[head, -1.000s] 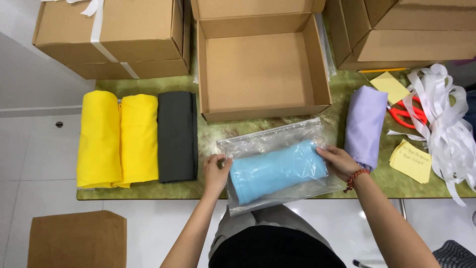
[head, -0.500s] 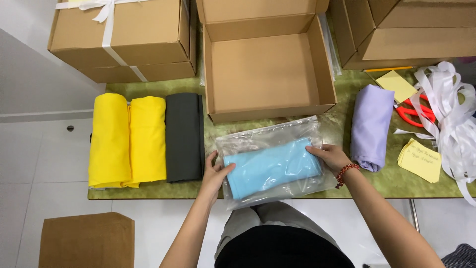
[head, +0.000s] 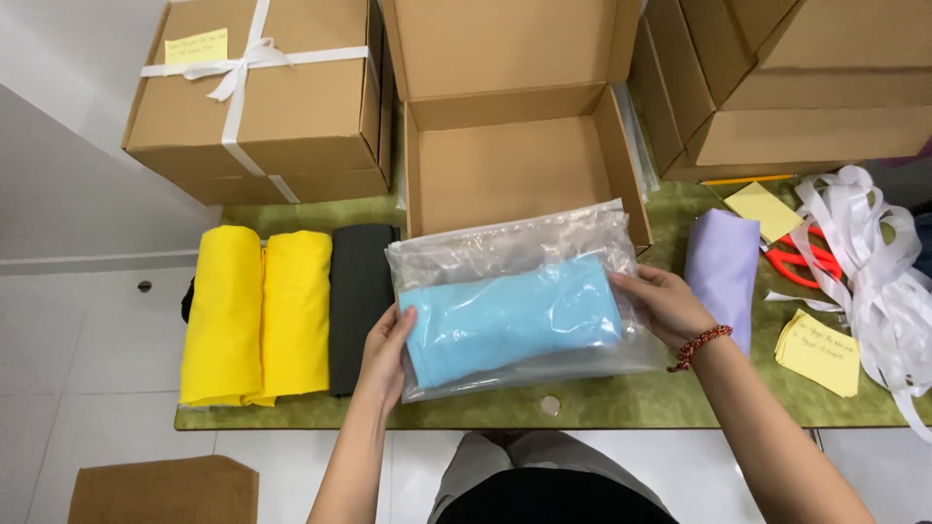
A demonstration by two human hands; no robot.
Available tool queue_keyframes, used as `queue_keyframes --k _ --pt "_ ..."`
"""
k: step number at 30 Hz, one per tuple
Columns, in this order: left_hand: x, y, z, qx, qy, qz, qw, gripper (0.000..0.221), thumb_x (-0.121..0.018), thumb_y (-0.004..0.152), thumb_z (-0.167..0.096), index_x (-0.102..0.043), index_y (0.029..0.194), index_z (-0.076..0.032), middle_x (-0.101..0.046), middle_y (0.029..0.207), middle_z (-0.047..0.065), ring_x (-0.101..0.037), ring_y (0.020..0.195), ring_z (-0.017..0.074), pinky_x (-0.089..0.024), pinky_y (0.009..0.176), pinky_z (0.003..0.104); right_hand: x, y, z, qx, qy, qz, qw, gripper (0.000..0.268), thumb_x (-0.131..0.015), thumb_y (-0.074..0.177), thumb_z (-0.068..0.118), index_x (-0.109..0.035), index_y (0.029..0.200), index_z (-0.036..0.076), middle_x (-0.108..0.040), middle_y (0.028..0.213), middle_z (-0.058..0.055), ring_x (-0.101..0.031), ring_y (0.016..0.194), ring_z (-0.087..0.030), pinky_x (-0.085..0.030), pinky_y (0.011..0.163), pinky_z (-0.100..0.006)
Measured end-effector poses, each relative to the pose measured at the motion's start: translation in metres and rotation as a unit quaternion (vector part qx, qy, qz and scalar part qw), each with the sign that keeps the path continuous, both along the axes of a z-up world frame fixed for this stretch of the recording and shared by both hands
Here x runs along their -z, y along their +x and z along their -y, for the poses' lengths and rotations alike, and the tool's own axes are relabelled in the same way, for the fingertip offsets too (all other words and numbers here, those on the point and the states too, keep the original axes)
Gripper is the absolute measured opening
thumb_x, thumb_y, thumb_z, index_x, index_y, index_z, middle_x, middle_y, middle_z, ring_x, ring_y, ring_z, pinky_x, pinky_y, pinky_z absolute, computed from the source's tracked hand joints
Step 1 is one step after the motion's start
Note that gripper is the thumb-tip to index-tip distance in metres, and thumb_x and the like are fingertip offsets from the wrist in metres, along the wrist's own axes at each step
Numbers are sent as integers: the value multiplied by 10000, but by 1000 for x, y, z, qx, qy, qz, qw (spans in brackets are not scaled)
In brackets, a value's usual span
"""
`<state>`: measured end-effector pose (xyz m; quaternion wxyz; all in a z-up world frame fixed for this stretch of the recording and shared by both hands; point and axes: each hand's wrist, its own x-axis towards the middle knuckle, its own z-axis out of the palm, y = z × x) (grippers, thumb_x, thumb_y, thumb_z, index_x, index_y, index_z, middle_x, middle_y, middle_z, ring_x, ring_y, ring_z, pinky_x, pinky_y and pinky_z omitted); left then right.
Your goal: The person places a yellow sticky note on a cardboard box, then wraps a folded light blue cloth in a clear plastic bag. They place the wrapped cloth into a cardboard box, close the lid, and tie the box with a white ribbon.
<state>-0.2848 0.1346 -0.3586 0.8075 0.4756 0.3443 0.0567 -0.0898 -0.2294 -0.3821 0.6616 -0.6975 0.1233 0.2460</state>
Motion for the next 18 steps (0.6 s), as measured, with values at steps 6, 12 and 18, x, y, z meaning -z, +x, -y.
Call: queue_keyframes --k 6,12,18 --pt "-30 55 -10 30 27 40 998 419 -824 955 -240 -735 1308 -32 -745 1038 23 -714 966 138 -586 854 288 -20 54 -1 13 64 67 996 545 -744 973 65 -604 1499 95 -716 873 -36 -705 687 -121 -616 638 -282" --pt "-34 131 -18 11 46 10 999 507 -899 904 -307 -746 1294 -22 -784 1093 117 -742 1035 217 -615 879 388 -19 106 -18 41 -29 141 989 545 -717 983 70 -604 1482 254 -690 766 -54 -606 558 -100 -511 470 -215" --pt "43 218 -46 -29 9 8 1000 453 -913 906 -282 -758 1244 -24 -794 1063 156 -777 1005 273 -639 858 420 1 178 -36 74 -68 139 985 294 -803 936 103 -793 1210 211 -787 888 -110 -713 728 -138 -589 620 -279"
